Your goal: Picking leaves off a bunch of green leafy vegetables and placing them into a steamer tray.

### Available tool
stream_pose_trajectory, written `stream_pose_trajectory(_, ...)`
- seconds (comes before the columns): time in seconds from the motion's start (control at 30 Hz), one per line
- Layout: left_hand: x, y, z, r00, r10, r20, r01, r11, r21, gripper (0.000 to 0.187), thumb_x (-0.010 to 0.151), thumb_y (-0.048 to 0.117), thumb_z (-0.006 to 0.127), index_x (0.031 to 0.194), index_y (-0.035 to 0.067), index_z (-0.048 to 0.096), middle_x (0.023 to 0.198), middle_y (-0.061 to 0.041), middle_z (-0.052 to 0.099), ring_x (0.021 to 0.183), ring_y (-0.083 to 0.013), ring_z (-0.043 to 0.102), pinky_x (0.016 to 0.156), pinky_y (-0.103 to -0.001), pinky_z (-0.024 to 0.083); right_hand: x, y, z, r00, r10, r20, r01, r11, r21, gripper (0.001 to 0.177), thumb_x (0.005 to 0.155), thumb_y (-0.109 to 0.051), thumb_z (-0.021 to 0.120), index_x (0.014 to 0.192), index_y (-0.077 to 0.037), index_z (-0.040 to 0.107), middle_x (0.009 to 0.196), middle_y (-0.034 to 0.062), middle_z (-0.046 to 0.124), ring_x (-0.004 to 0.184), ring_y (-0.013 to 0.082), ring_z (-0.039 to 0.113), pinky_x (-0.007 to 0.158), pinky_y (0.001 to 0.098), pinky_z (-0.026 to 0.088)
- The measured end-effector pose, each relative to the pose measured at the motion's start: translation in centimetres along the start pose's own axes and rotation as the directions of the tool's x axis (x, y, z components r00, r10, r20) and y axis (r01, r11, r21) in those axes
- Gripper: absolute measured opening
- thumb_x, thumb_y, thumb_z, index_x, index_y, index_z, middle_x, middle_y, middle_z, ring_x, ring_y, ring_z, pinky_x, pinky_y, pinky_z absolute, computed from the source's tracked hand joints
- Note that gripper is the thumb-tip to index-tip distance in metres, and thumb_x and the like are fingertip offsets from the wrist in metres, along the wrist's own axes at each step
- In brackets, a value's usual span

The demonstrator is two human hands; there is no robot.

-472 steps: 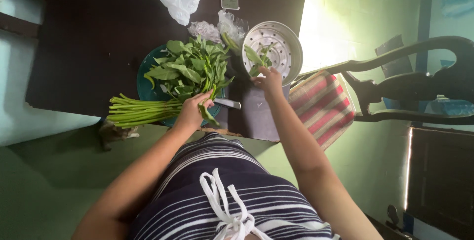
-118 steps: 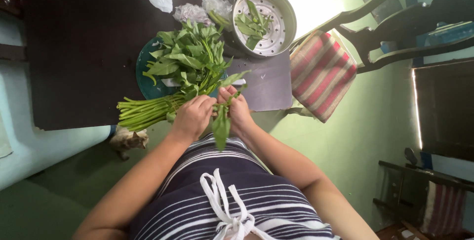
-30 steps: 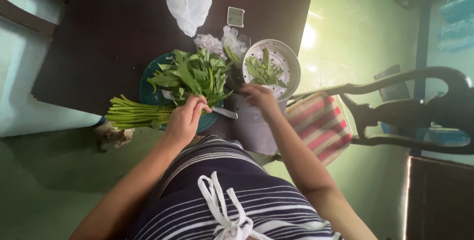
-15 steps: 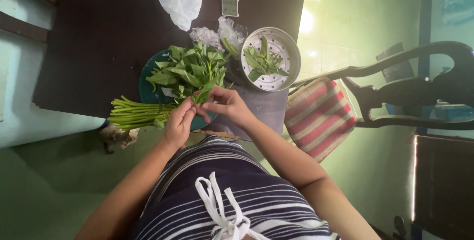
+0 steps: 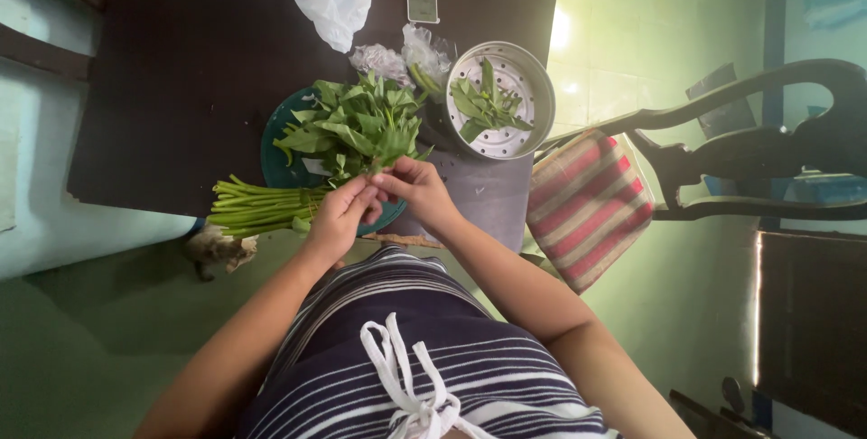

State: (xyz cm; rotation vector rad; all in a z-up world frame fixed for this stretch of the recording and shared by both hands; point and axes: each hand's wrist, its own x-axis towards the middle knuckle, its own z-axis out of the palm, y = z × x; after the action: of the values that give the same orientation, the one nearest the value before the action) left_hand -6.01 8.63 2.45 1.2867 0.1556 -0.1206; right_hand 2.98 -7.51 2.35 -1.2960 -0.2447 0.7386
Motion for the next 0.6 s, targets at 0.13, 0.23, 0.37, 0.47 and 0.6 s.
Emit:
stream_pose_trajectory(0.13, 0.5, 1.0, 0.2, 0.999, 0.039, 0.038, -0.041, 0.996, 0.073, 0.022, 0.107, 0.013, 0.051, 0.116, -0.001, 0.066, 0.09, -0.001, 0.067, 0.074, -0.0083, 0.056, 0.07, -0.024, 0.05, -0.3, 0.3, -0.2, 0.992, 0.13, -0.002, -0.124, 0.954, 0.272, 0.011, 0.099, -0.009, 0.068, 0.105, -0.001, 0.072, 0.089, 0.0049, 0.07, 0.078, 0.0122, 0.063, 0.074, 0.0286, 0.053)
stream_pose_trajectory(0.23, 1.0, 1.3, 0.4, 0.996, 0.072, 0.045, -0.08, 0.97, 0.231, 0.02, 0.107, 0.015, 0.052, 0.105, 0.0, 0.066, 0.085, -0.001, 0.07, 0.07, -0.0086, 0.057, 0.068, -0.025, 0.05, -0.4, 0.7, -0.9, 0.984, 0.18, 0.012, -0.165, 0.87, 0.464, 0.01, 0.099, -0.008, 0.067, 0.103, 0.0, 0.072, 0.088, 0.0065, 0.07, 0.079, 0.0153, 0.062, 0.076, 0.03, 0.051)
stream_pose_trajectory(0.37, 1.5, 1.4, 0.5, 0.994, 0.053, 0.09, -0.077, 0.954, 0.29, 0.019, 0.104, 0.014, 0.054, 0.1, 0.001, 0.067, 0.079, -0.001, 0.067, 0.068, -0.0086, 0.056, 0.066, -0.025, 0.049, -0.8, 0.4, -1.3, 0.971, 0.234, 0.054, -0.226, 0.816, 0.532, 0.016, 0.102, -0.012, 0.061, 0.104, 0.002, 0.069, 0.089, 0.0092, 0.07, 0.081, 0.0175, 0.063, 0.081, 0.0312, 0.05)
stream_pose_trajectory(0.47, 1.8, 1.6, 0.5, 0.993, 0.043, 0.108, -0.074, 0.949, 0.308, 0.018, 0.104, 0.014, 0.055, 0.098, 0.001, 0.066, 0.075, -0.001, 0.065, 0.067, -0.0087, 0.054, 0.065, -0.025, 0.049, -1.1, -1.1, -1.1, 0.96, 0.281, 0.011, -0.239, 0.794, 0.559, 0.016, 0.102, -0.014, 0.055, 0.102, 0.0, 0.062, 0.09, 0.008, 0.07, 0.085, 0.0183, 0.064, 0.081, 0.032, 0.05)
stream_pose_trajectory(0.6, 2.1, -0.2, -0.3, 0.989, 0.014, 0.148, -0.053, 0.964, 0.262, 0.021, 0.111, 0.015, 0.054, 0.098, 0.001, 0.062, 0.076, -0.002, 0.058, 0.071, -0.0092, 0.051, 0.068, -0.025, 0.047, -0.9, 0.0, -3.2, 0.966, 0.249, -0.065, -0.169, 0.806, 0.567, 0.012, 0.105, -0.016, 0.052, 0.103, -0.004, 0.053, 0.084, 0.0063, 0.065, 0.082, 0.02, 0.064, 0.076, 0.0334, 0.05)
